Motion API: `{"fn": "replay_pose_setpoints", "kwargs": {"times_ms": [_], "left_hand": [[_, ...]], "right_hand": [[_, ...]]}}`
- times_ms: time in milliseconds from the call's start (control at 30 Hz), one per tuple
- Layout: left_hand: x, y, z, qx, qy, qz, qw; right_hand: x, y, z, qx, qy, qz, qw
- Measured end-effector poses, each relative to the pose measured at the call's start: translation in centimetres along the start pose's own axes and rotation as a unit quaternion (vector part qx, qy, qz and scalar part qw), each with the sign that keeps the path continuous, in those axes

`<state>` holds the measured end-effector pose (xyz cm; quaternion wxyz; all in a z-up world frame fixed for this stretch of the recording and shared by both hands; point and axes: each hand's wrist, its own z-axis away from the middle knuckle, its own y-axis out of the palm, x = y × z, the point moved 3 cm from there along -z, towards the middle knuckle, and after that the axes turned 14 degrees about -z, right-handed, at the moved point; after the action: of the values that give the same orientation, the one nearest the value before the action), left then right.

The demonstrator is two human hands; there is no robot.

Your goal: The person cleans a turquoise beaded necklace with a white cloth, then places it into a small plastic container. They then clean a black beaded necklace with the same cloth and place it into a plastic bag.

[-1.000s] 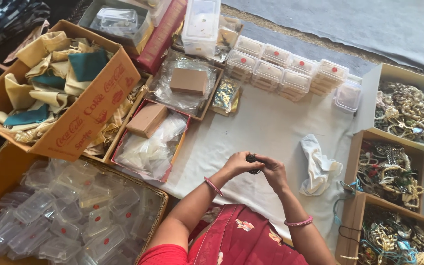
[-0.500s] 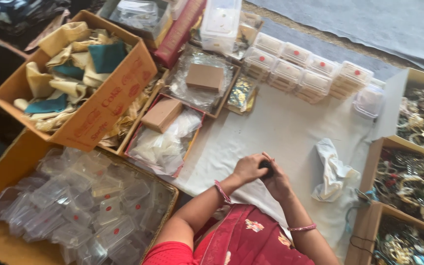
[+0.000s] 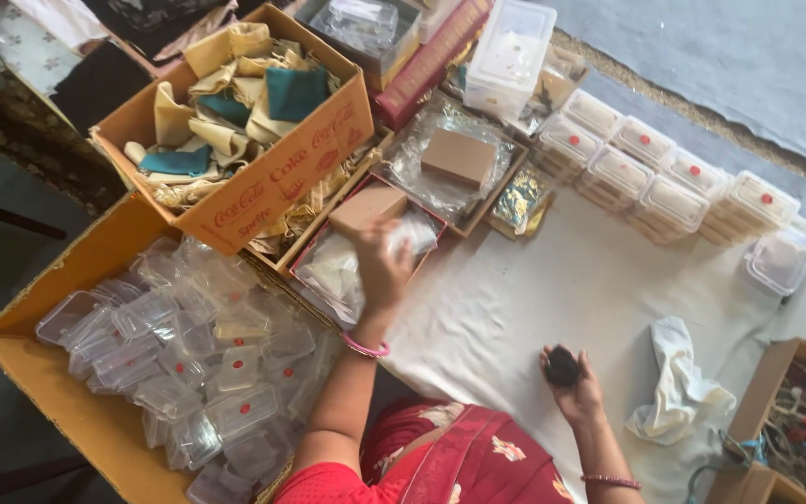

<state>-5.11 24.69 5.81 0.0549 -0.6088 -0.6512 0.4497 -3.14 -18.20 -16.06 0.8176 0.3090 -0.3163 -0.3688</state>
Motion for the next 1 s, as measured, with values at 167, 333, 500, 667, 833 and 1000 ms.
{"fn": "replay_pose_setpoints", "kwargs": {"times_ms": [167, 333, 500, 667, 833, 1000], "left_hand": [[8.1, 0.2, -2.5, 0.024, -0.1, -0.075, 0.992], [11.4, 3.6, -1.8, 0.074, -0.111, -0.081, 0.988], [11.0, 3.5, -2.3, 0.092, -0.117, -0.123, 0.981], [8.9, 0.4, -4.3, 0.138, -0.24, -0.03, 0.961], [10.2, 2.7, -3.0, 0.111, -0.333, 0.106, 0.93], [8.7, 4.6, -4.2, 0.046, -0.189, 0.08, 0.978]], "right_hand": [[0.0, 0.4, 0.6, -0.006, -0.022, 0.053, 0.998], [0.1, 0.3, 0.5, -0.003, -0.019, 0.058, 0.998], [0.0, 0.5, 1.0, -0.006, -0.023, 0.073, 0.997], [0.0, 0.5, 1.1, -0.005, -0.02, 0.066, 0.998], [0.0, 0.8, 1.3, -0.013, -0.015, 0.073, 0.997], [0.1, 0.9, 1.2, -0.014, -0.011, 0.083, 0.996]]}}
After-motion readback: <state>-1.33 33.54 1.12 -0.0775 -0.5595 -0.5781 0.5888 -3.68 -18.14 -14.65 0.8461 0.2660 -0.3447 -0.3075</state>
